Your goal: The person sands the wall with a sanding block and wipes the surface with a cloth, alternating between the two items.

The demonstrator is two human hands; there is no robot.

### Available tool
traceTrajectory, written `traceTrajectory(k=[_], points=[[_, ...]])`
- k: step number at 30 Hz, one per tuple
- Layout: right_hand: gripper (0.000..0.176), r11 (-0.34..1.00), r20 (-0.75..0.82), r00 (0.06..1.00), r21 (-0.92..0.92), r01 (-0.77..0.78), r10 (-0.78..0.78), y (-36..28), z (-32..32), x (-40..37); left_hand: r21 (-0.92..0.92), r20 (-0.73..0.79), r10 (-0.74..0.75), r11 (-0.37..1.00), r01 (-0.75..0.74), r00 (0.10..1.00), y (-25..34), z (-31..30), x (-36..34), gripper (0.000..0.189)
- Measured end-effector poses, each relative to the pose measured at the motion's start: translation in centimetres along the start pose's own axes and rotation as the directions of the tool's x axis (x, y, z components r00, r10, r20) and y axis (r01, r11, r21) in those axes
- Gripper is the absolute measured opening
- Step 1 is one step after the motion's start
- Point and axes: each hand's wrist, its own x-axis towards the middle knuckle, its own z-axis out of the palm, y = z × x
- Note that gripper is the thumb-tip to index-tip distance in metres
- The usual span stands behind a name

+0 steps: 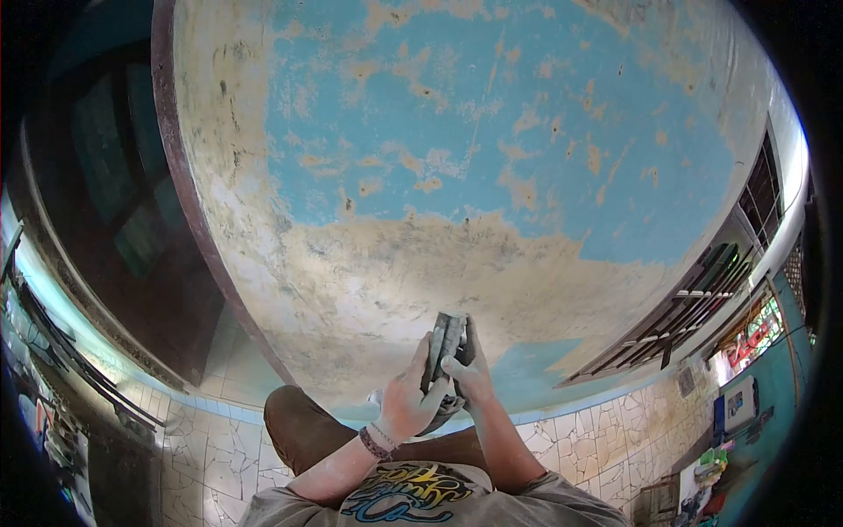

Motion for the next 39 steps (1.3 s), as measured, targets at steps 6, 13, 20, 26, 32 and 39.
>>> traceTrajectory(k=[6, 13, 20, 26, 32, 39], points=[[0.105, 0.995, -0.033, 0.998, 0.093, 0.047, -0.045, -0.8, 0.9, -0.6, -0.113, -0.018, 0.049, 0.992, -0.051, 0.999, 0.0, -0.6, -0.1, 0.072], [0.086, 0.996, -0.042, 0.995, -0.012, 0.087, -0.087, -1.9, 2.4, -0.5, -0.077, -0.043, -0.002, 0.997, -0.001, 0.999, 0.3, -0.6, -0.7, 0.071], [0.078, 0.997, -0.104, 0.993, -0.069, 0.045, -0.052, -1.6, 2.2, -0.6, 0.175, -0.017, 0.154, 0.973, -0.149, 0.988, 1.0, -0.3, -0.4, 0.056], [0.044, 0.995, -0.361, 0.929, 0.029, 0.1, -0.083, -0.4, -4.5, 1.0, -0.774, -0.074, -0.379, 0.605, 0.187, 0.922, -6.1, -7.4, 3.0, 0.023], [0.033, 0.999, -0.511, 0.86, 0.039, 0.035, -0.01, 1.7, -10.8, -0.7, -0.955, -0.181, -0.5, 0.295, -0.03, 0.847, -3.0, -14.9, 4.5, 0.025], [0.029, 0.998, -0.557, 0.831, 0.06, 0.022, 0.016, 0.7, -11.0, -3.1, -0.776, -0.488, -0.347, 0.592, -0.216, 0.801, 6.0, -12.0, 9.2, 0.019]])
